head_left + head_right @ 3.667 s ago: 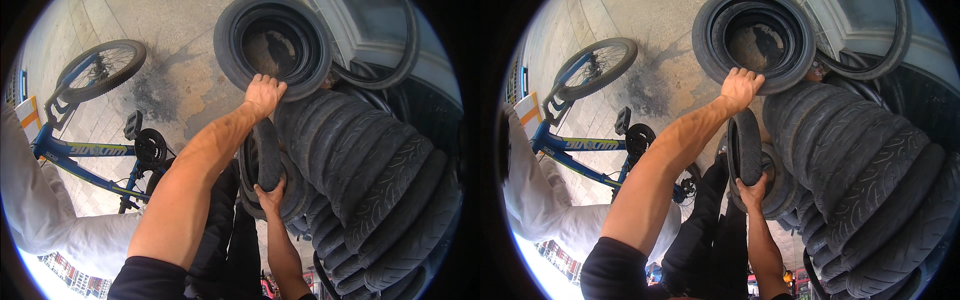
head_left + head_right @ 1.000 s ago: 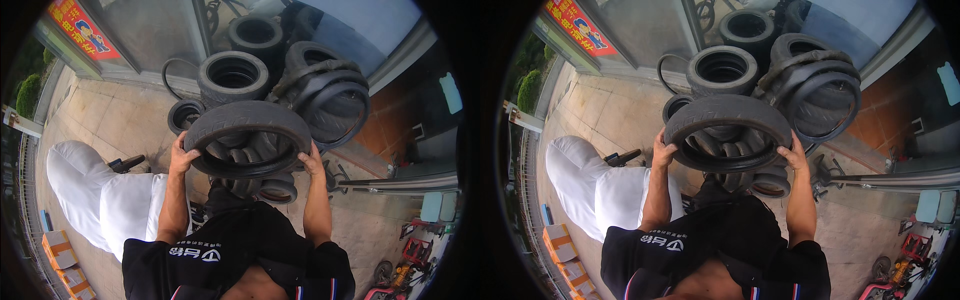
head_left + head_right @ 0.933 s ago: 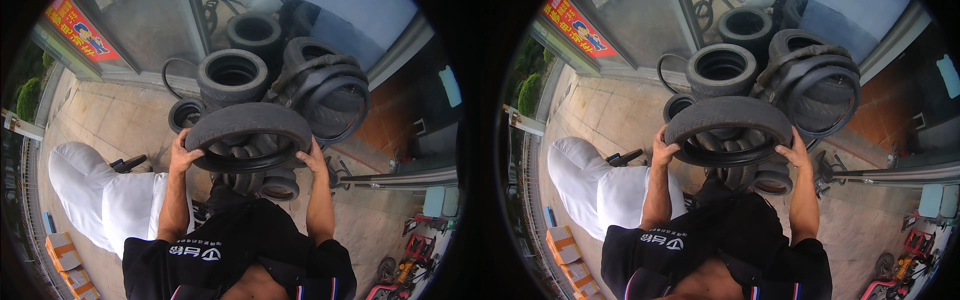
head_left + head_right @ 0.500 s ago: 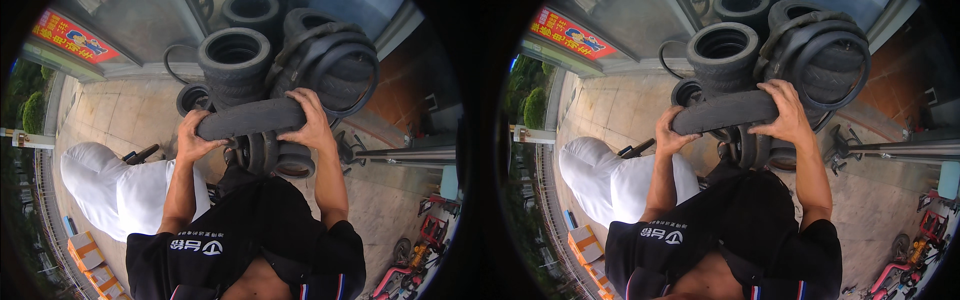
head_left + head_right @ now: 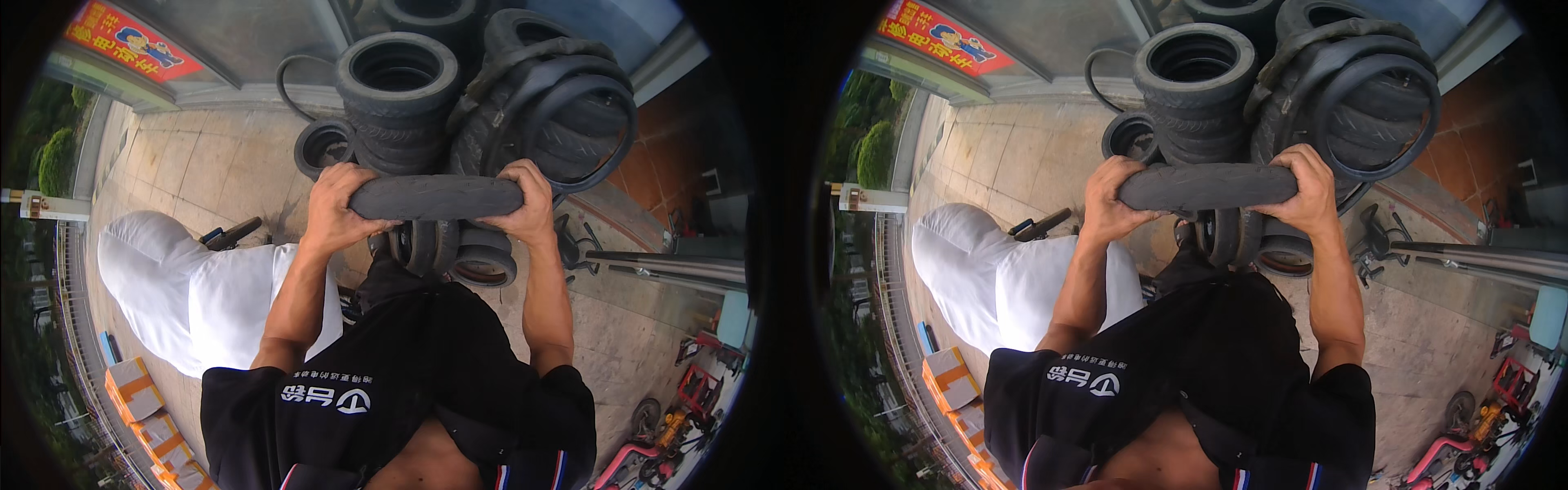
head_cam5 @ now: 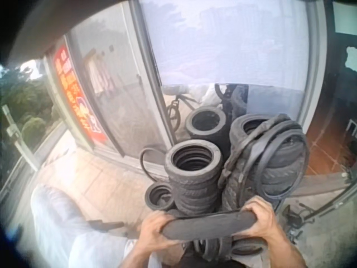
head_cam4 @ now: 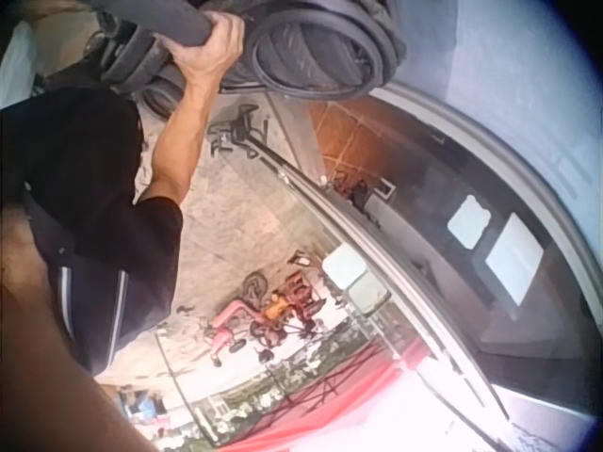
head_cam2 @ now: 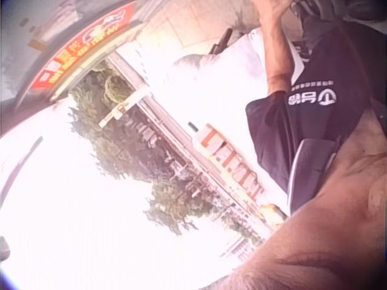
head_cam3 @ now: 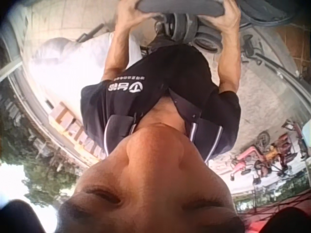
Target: The person uses a tire iron to pry a tire off a scooter wheel, working around the rim until the tire separates. The person then carries the removed tire to a stack of other tires and places it on top.
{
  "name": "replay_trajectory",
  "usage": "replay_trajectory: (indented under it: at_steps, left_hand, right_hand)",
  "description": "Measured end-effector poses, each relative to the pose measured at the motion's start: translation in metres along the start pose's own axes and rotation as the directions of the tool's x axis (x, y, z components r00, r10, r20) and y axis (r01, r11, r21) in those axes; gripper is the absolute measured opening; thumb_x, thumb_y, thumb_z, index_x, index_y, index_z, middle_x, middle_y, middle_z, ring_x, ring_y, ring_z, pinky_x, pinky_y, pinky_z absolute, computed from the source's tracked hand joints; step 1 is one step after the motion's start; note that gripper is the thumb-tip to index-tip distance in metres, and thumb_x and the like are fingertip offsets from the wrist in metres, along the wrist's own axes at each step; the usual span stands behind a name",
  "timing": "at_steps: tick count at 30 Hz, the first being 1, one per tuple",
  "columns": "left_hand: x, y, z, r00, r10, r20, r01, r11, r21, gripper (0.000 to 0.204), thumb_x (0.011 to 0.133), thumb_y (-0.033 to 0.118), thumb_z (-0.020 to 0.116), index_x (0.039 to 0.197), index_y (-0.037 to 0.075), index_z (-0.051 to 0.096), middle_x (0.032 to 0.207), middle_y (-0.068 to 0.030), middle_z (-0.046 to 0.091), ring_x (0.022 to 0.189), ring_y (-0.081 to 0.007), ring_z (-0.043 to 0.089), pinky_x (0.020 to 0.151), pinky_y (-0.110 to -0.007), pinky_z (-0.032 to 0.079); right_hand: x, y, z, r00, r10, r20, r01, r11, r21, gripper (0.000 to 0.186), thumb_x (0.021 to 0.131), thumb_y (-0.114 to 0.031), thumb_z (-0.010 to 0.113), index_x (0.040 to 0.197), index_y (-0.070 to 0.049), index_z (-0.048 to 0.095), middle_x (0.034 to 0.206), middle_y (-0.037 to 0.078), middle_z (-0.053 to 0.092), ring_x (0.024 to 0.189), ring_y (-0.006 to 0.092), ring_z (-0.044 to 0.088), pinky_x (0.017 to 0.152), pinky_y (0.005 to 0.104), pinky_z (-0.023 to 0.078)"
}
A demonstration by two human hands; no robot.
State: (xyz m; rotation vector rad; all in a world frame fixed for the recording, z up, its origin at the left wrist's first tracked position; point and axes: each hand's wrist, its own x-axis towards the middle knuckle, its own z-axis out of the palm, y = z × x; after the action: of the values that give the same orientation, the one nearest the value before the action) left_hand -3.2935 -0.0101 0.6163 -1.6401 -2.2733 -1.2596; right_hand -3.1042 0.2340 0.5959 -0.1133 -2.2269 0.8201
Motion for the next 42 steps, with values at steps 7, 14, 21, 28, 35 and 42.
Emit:
replay_trajectory:
  at_steps: [7,14,21,28,35,42]
  left_hand:
    - [0.011,0.014,0.001,0.992,-0.105,0.065,0.105,0.994,-0.007,0.058,0.049,0.029,0.092,0.096,0.003,0.069,0.093,-0.0123,0.068,0.090,-0.0331,0.065,0.080,-0.039,0.050]
    - [0.012,-0.033,-0.029,0.987,-0.157,0.020,0.157,0.948,-0.276,0.100,0.061,0.052,0.086,0.134,-0.006,0.050,0.128,-0.0210,0.058,0.121,-0.0314,0.055,0.102,-0.041,0.043]
    - [-0.061,-0.086,-0.001,0.864,-0.489,0.120,0.397,0.515,-0.760,0.107,0.076,0.071,0.068,0.144,-0.006,0.038,0.143,-0.0175,0.047,0.135,-0.0278,0.041,0.114,-0.040,0.028]
    - [-0.047,-0.073,0.030,0.694,-0.713,0.103,0.452,0.319,-0.833,0.081,0.085,0.050,0.072,0.138,-0.006,0.045,0.131,-0.0147,0.057,0.118,-0.0222,0.055,0.103,-0.034,0.042]
    - [-0.025,-0.049,0.022,0.721,-0.678,0.141,0.461,0.318,-0.828,0.075,0.089,0.050,0.067,0.133,-0.008,0.048,0.124,-0.0171,0.061,0.110,-0.0223,0.060,0.097,-0.033,0.047]
    - [-0.030,-0.072,0.035,0.645,-0.724,0.244,0.409,0.057,-0.911,0.075,0.092,0.058,0.058,0.133,-0.005,0.048,0.119,-0.0179,0.063,0.102,-0.0256,0.065,0.091,-0.037,0.053]
  right_hand:
    - [-0.005,0.006,-0.003,0.997,0.077,0.003,-0.077,0.997,0.008,0.060,0.040,-0.021,0.095,0.085,0.000,0.062,0.080,0.011,0.062,0.076,0.0281,0.064,0.068,0.0357,0.051]
    - [-0.030,0.041,-0.016,0.910,0.410,-0.055,-0.374,0.873,0.313,0.071,0.055,-0.045,0.092,0.099,0.003,0.064,0.094,0.009,0.068,0.086,0.0188,0.064,0.080,0.0308,0.049]
    - [-0.059,0.063,-0.003,0.620,0.779,-0.090,-0.567,0.525,0.635,0.082,0.076,-0.068,0.072,0.115,0.002,0.059,0.084,0.005,0.065,0.062,0.0111,0.058,0.049,0.0254,0.043]
    - [-0.059,0.051,0.009,0.347,0.937,0.039,-0.713,0.236,0.660,0.076,0.086,-0.065,0.062,0.121,0.002,0.056,0.100,0.011,0.066,0.077,0.0191,0.065,0.058,0.0277,0.052]
    - [-0.060,0.045,0.002,0.362,0.931,0.044,-0.631,0.211,0.746,0.089,0.084,-0.067,0.062,0.134,0.006,0.048,0.122,0.018,0.060,0.101,0.0252,0.062,0.076,0.0326,0.046]
    - [-0.046,0.004,-0.026,0.525,0.850,-0.039,-0.535,0.365,0.762,0.086,0.093,-0.062,0.053,0.142,0.006,0.038,0.138,0.021,0.050,0.122,0.0282,0.053,0.105,0.0372,0.042]
